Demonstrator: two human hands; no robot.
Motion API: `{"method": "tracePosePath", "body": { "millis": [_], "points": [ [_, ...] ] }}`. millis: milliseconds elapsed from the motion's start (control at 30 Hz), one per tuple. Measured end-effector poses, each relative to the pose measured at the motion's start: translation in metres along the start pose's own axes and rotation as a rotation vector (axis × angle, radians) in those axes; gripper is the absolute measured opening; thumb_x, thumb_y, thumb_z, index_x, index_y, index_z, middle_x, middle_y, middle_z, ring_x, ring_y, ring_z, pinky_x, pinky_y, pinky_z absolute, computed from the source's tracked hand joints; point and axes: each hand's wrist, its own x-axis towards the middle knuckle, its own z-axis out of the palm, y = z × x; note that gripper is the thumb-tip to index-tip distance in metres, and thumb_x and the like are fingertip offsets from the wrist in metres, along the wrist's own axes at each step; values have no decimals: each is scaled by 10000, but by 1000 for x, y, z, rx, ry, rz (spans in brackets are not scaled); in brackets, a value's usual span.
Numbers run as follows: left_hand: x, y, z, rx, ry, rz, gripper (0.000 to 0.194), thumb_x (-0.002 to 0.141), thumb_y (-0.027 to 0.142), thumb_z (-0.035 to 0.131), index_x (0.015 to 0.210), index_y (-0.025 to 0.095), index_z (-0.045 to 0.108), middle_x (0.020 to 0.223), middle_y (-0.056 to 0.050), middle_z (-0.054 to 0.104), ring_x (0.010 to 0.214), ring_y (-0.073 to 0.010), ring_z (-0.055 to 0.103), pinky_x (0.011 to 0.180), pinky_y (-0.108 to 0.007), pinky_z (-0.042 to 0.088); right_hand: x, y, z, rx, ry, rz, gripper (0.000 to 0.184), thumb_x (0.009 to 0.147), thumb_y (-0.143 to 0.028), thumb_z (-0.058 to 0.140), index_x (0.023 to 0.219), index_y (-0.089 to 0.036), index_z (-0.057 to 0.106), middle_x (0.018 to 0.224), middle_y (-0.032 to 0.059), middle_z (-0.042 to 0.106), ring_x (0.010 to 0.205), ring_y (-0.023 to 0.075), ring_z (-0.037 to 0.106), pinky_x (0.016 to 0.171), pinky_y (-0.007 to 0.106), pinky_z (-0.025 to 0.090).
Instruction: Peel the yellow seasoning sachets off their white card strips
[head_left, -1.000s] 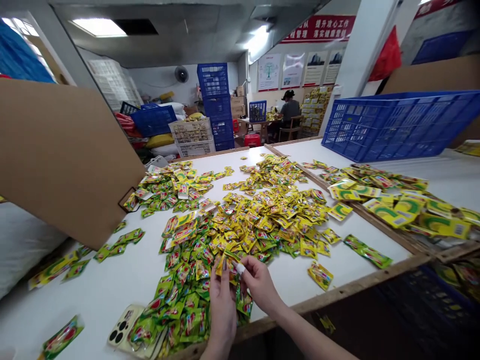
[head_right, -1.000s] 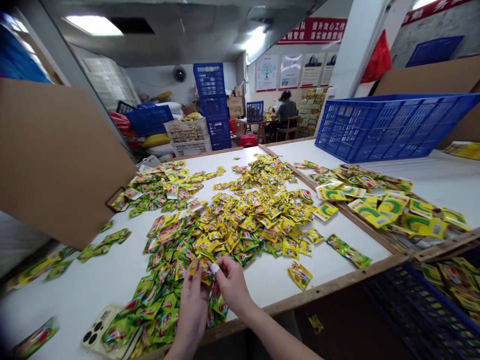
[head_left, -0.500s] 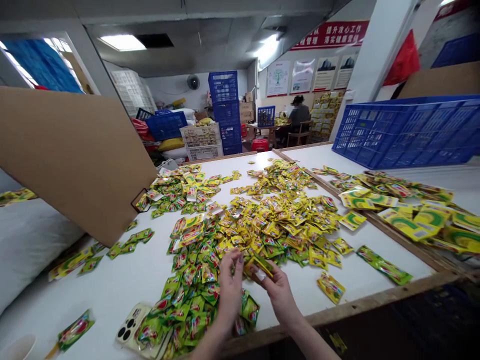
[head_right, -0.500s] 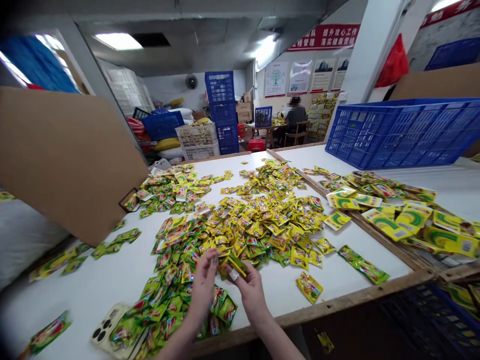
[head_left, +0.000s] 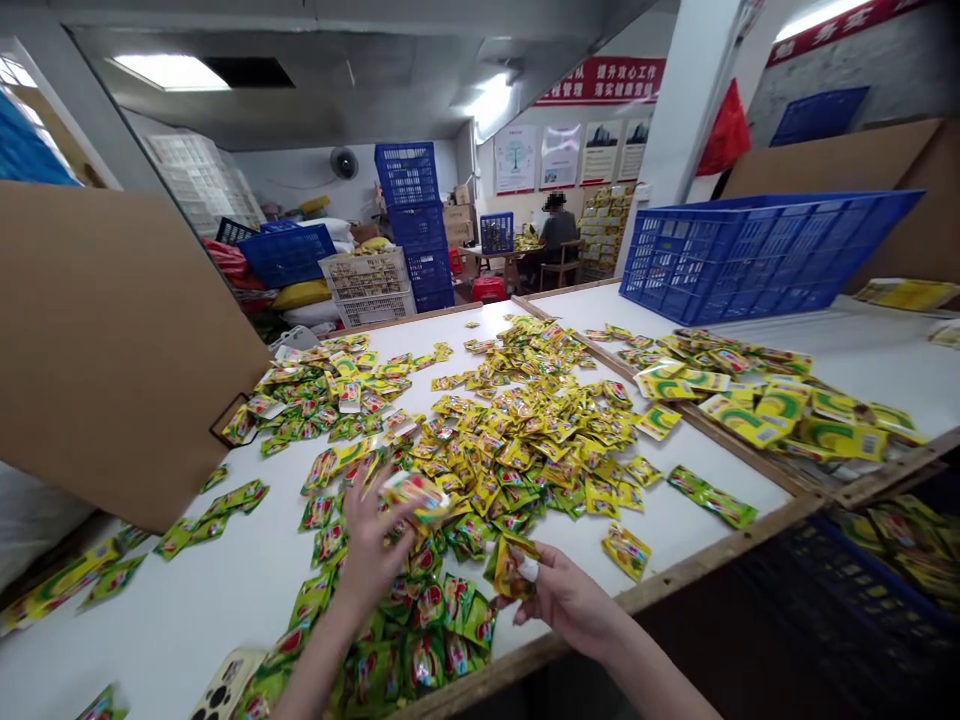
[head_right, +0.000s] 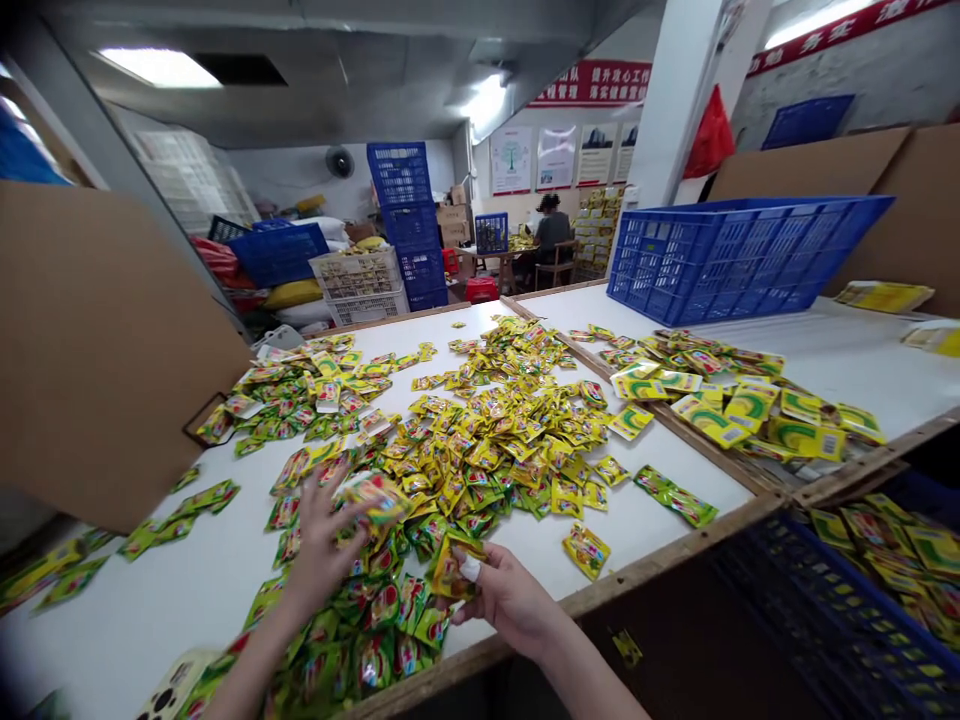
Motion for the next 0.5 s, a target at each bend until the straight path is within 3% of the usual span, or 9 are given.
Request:
{"method": "tracePosePath", "body": {
  "millis": [67,133,233,300,333,400,433,500],
  "points": [
    [-20,36,0,-57,-49,164,356,758,124,529,965,384,659,1493,116,89,1364,-323,-13,1072,-573,62,4,-3,7,63,-33,5,272,724,-326,692,909,-148,605,759,43,662,609,135,656,476,181,485],
    [-36,60,2,-185,-30,170,463,779,86,499,1064,438,590,1494,145,11,1366,-311,-40,1076,-560,74,5,-6,11,66,-50,2,253,738,-320,681,899,-140,606,713,31,652,540,108,629,457,176,480],
    [-49,73,12,-645,101,-152,704,765,227,580,1349,408,229,1510,21,26,1370,-289,37,1090,-507,127,1,-6,14,2,-43,-23,211,752,-308,668,844,-129,604,631,12,627,476,95,598,445,184,476],
    [-48,76,21,-1117,62,-435,864,696,420,634,1392,304,135,1461,-99,238,1329,-308,230,1056,-479,258,-5,-2,16,-39,-34,-27,201,751,-309,667,810,-128,604,612,2,616,461,90,589,443,183,471],
    [-46,79,25,-1336,-11,-562,856,669,478,637,1379,266,209,1383,-128,380,1271,-315,349,1013,-461,336,-7,0,17,-64,-41,-16,203,756,-315,660,809,-126,609,611,2,613,456,85,583,447,183,471],
    [-40,88,28,-1628,-183,-786,648,679,490,625,1242,212,462,1169,-130,586,1095,-295,542,907,-409,447,-11,3,18,-151,-72,7,218,759,-323,652,844,-124,622,659,11,619,462,78,578,465,194,483],
    [-37,93,27,-1695,-210,-873,509,696,457,625,1127,194,561,1063,-111,640,1008,-270,597,868,-381,471,-13,3,18,-212,-78,-6,229,748,-326,660,859,-128,628,727,22,624,469,75,578,470,202,492],
    [-31,102,22,-1712,-142,-944,302,692,380,659,920,182,645,878,-58,684,854,-215,646,802,-329,494,-16,-5,17,-339,-29,-99,238,721,-337,675,854,-143,634,888,39,595,486,69,574,458,213,503]
  ]
}}
